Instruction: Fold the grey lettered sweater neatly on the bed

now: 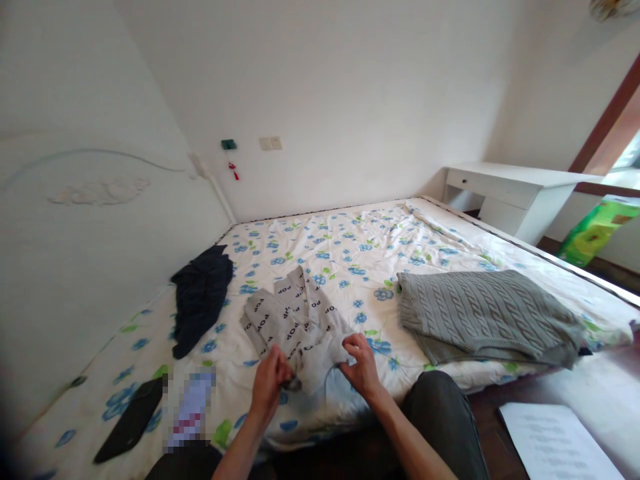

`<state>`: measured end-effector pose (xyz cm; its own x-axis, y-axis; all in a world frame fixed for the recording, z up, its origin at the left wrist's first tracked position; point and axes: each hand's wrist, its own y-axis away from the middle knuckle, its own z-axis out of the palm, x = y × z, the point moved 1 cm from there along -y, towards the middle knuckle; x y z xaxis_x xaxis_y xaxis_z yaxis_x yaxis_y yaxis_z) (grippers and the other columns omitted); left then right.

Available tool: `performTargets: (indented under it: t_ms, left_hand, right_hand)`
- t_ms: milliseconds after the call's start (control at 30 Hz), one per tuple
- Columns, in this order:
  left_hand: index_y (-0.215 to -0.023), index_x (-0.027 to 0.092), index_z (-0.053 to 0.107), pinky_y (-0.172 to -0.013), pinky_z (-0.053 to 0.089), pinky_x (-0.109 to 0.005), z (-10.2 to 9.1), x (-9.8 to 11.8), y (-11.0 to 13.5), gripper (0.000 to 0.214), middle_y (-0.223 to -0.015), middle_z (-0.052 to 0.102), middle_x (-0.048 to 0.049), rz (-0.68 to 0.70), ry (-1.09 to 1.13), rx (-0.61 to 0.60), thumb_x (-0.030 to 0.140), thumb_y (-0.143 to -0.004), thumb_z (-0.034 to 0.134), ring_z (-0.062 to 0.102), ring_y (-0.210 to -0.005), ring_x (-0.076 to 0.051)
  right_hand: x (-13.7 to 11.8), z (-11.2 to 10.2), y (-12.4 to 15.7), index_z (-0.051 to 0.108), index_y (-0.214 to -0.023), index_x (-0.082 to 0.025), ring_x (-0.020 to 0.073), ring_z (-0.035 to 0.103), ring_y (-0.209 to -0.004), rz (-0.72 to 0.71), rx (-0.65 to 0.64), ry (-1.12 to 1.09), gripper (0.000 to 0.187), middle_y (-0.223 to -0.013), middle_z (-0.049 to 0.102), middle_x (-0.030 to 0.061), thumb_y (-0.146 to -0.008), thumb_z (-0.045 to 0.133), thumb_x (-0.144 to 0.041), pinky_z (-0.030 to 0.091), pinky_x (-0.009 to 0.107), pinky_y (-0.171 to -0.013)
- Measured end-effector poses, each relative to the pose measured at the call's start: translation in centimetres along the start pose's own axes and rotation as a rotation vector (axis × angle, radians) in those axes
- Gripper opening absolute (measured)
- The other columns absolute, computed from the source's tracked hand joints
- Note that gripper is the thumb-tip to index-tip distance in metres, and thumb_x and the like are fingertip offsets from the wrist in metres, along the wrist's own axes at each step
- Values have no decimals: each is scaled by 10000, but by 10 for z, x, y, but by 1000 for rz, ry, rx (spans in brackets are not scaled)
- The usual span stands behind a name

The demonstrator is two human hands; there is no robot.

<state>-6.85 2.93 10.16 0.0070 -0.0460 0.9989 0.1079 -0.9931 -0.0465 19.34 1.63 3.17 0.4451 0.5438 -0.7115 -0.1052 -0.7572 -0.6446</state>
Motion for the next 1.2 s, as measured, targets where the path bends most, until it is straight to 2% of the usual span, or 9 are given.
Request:
performTargets:
  t_ms: [100, 200, 333, 467, 567, 667, 867, 1033, 1200]
  left_hand:
    - [-726, 263, 570, -524, 383, -282, -14, 26, -6, 616, -472, 382, 90, -30, 49, 21, 836, -930, 667, 379, -467, -123]
    - [-907, 241, 708, -606, 488, -303, -13, 31, 0, 524, -602, 574, 55, 15, -119, -145, 747, -831, 821, 557, -575, -158]
    - [-1363, 254, 731, -819, 616, -383, 14, -3, 30, 754, -1128, 818, -71, 36, -383, -263, 601, -716, 904, 748, -838, -230]
    - [-1074, 218, 823, -899, 623, -464, 35, -50, 45, 613, -912, 837, -113, -17, -586, -127, 751, -782, 744, 793, -896, -343]
    - [-841, 227, 785, -944, 637, -510, 19, -68, 33, 678, -843, 837, -140, -90, -395, 77, 885, -779, 635, 817, -971, -390]
    - [-915, 215, 799, -979, 646, -496, -14, -64, 12, 717, -983, 876, -136, -81, -182, 252, 901, -741, 687, 816, -1070, -372]
    - [-985, 239, 778, -1046, 629, -505, -46, -31, -5, 551, -1086, 868, -134, 79, -344, 223, 739, -784, 663, 801, -1114, -366]
    - [-1168, 230, 700, -920, 651, -507, -14, -47, 35, 676, -1110, 841, -150, -1, -570, 211, 808, -832, 596, 819, -928, -357]
    - [-1364, 209, 653, -1006, 629, -499, 31, -82, 75, 759, -1288, 843, -202, -126, -758, 80, 745, -828, 693, 806, -1240, -426]
  right_hand:
    - [4, -2, -2, 829, -891, -236, 293, 730, -1088, 115, 80, -75, 151, -1143, 796, 111, -826, 692, -231, 578, 402, -997]
    - [10, 7, -2, 864, -958, -221, 320, 740, -1157, 239, 96, -140, 249, -1195, 821, 120, -888, 658, -342, 578, 413, -1043]
    - [17, 23, 6, 749, -754, -197, 269, 709, -819, 476, -97, -95, 379, -752, 736, 43, -940, 610, -496, 538, 321, -757]
    - [19, 23, 14, 687, -833, -218, 206, 654, -768, 461, -386, -32, 315, -760, 700, -19, -902, 746, -520, 460, 274, -715]
    - [18, 8, 11, 676, -984, -243, 205, 653, -789, 408, -409, -1, 411, -834, 719, -34, -775, 926, -492, 475, 279, -735]
    - [15, -8, 1, 671, -1093, -243, 192, 648, -746, 432, -358, -38, 447, -836, 734, -40, -786, 933, -435, 480, 276, -722]
    - [11, -9, -6, 794, -1112, -217, 219, 715, -852, 350, -380, -94, 281, -921, 806, -1, -841, 791, -292, 506, 278, -781]
    - [14, 5, 11, 762, -846, -205, 205, 692, -776, 369, -417, -24, 123, -774, 747, -2, -902, 656, -233, 446, 266, -724]
    - [2, 28, 32, 742, -830, -212, 217, 699, -892, 185, -533, 61, 87, -853, 766, 5, -861, 683, -157, 480, 296, -882]
